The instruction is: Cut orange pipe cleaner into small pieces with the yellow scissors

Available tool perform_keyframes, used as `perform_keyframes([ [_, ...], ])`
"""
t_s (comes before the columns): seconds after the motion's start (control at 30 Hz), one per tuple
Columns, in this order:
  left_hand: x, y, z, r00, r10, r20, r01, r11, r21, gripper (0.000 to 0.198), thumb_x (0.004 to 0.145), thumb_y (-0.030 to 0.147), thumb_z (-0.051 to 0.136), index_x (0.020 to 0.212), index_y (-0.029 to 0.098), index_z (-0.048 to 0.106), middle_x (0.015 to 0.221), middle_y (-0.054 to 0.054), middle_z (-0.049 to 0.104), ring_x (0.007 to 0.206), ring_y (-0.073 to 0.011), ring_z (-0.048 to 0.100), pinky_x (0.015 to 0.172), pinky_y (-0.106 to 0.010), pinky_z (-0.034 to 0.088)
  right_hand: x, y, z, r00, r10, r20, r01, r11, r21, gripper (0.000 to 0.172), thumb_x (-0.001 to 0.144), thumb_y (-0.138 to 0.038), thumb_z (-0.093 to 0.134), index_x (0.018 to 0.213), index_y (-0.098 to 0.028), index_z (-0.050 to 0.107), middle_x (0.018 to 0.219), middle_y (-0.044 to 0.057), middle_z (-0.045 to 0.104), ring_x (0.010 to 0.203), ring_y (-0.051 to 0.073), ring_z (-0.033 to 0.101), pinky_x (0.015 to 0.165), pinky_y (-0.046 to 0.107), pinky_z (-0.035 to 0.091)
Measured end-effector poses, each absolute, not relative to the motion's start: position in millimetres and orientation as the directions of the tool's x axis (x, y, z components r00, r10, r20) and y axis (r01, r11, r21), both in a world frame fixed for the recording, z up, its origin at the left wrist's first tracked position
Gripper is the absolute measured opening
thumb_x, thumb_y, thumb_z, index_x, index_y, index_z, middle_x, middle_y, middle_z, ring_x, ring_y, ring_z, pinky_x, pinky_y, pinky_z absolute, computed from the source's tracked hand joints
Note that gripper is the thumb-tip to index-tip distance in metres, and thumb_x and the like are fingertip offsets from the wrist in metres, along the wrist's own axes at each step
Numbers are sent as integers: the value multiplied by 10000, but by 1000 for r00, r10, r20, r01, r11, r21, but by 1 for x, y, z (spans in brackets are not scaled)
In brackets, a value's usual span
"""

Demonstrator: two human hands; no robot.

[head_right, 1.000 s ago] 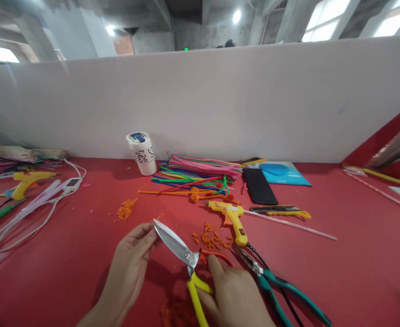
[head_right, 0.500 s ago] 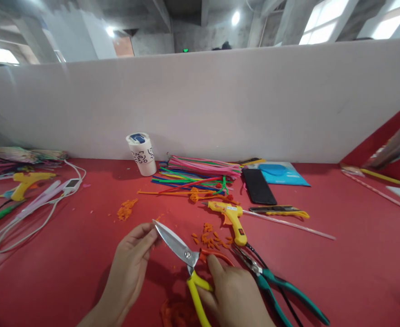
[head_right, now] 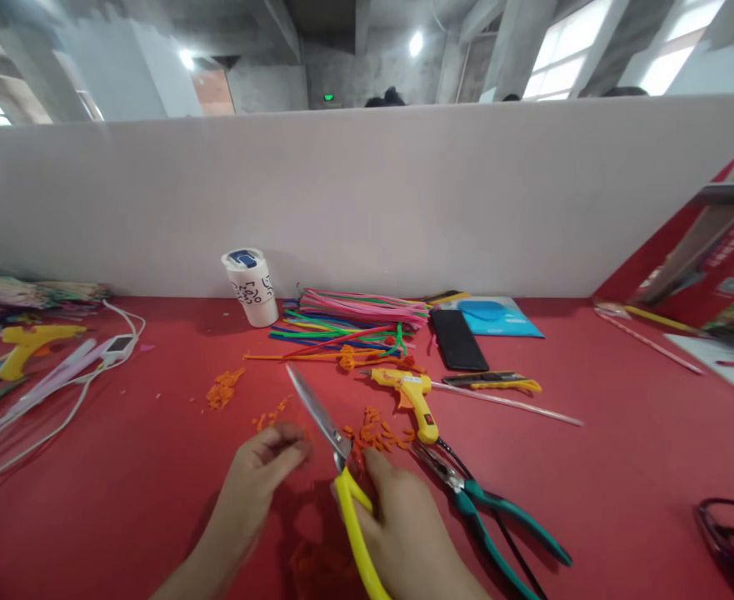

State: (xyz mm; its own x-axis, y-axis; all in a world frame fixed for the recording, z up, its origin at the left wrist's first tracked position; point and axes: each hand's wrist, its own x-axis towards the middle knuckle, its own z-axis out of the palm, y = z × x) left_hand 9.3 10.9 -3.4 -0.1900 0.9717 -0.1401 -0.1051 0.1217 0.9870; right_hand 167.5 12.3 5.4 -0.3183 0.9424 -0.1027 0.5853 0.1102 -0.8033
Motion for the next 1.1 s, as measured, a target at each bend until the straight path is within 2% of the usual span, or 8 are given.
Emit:
perform_keyframes([
  [0.17, 16, 2, 4, 14, 997, 78, 324, -79, 943, 96, 685, 128, 505, 624, 162, 571, 619, 7, 548, 617, -127, 492, 607, -232, 378, 162, 12, 3, -246, 966, -84, 267, -15, -964, 180, 702, -340, 463, 629, -202, 375, 529, -68, 319, 481, 85, 296, 440, 203, 263],
  [0.27, 20, -1, 3, 90, 990, 110, 422, -138, 896, 108, 695, 115, 501, 628, 165, 571, 624, 3, 560, 608, -122, 493, 591, -222, 375, 162, 13, 5, -239, 966, -94, 237, -36, -971, 148, 661, -304, 485, 623, -192, 395, 545, -61, 339, 499, 86, 305, 455, 206, 272],
  [0.4, 22, -2, 1, 147, 982, 119, 464, -175, 868, 116, 710, 122, 501, 632, 166, 575, 631, -2, 570, 609, -121, 501, 590, -216, 378, 163, 15, 5, -241, 965, -103, 296, -28, -955, 109, 636, -274, 457, 604, -189, 397, 561, -48, 369, 540, 101, 345, 492, 215, 302],
  [0.57, 21, -1, 2, 100, 988, 115, 466, -148, 872, 72, 695, 151, 519, 664, 161, 584, 652, -17, 589, 630, -137, 522, 613, -229, 401, 163, 13, -3, -263, 959, -111, 325, -20, -946, 88, 626, -249, 436, 597, -199, 369, 545, -56, 350, 529, 96, 320, 463, 203, 275],
  [0.7, 20, 2, -4, 148, 989, -9, 383, -48, 922, 110, 689, 158, 489, 657, 155, 595, 637, -23, 604, 616, -149, 532, 581, -230, 415, 162, 11, -7, -272, 957, -97, 502, 55, -863, 136, 619, -212, 459, 572, -207, 331, 515, -65, 355, 485, 83, 292, 428, 201, 207],
  [0.8, 22, 0, -11, 179, 983, -35, 373, -34, 927, 155, 683, 138, 453, 677, 164, 605, 650, -24, 623, 625, -156, 547, 590, -233, 424, 161, 8, -2, -302, 948, -100, 602, 109, -791, 158, 598, -202, 488, 558, -205, 335, 499, -62, 384, 465, 80, 309, 425, 201, 189],
  [0.97, 17, -2, -18, 135, 989, 53, 518, -115, 848, 121, 630, 147, 495, 684, 179, 598, 697, -38, 635, 675, -181, 563, 633, -253, 430, 162, 3, 5, -345, 932, -115, 669, 158, -726, 105, 571, -222, 527, 587, -199, 426, 526, -35, 481, 475, 93, 374, 429, 199, 196],
  [1.1, -6, 12, -14, 26, 990, 138, 708, -116, 697, 181, 740, 180, 386, 628, 187, 529, 594, -18, 568, 563, -157, 525, 537, -249, 392, 175, 14, 6, -238, 967, -92, 773, 132, -621, 68, 572, -190, 527, 621, -194, 481, 556, -12, 549, 468, 104, 405, 445, 212, 198],
])
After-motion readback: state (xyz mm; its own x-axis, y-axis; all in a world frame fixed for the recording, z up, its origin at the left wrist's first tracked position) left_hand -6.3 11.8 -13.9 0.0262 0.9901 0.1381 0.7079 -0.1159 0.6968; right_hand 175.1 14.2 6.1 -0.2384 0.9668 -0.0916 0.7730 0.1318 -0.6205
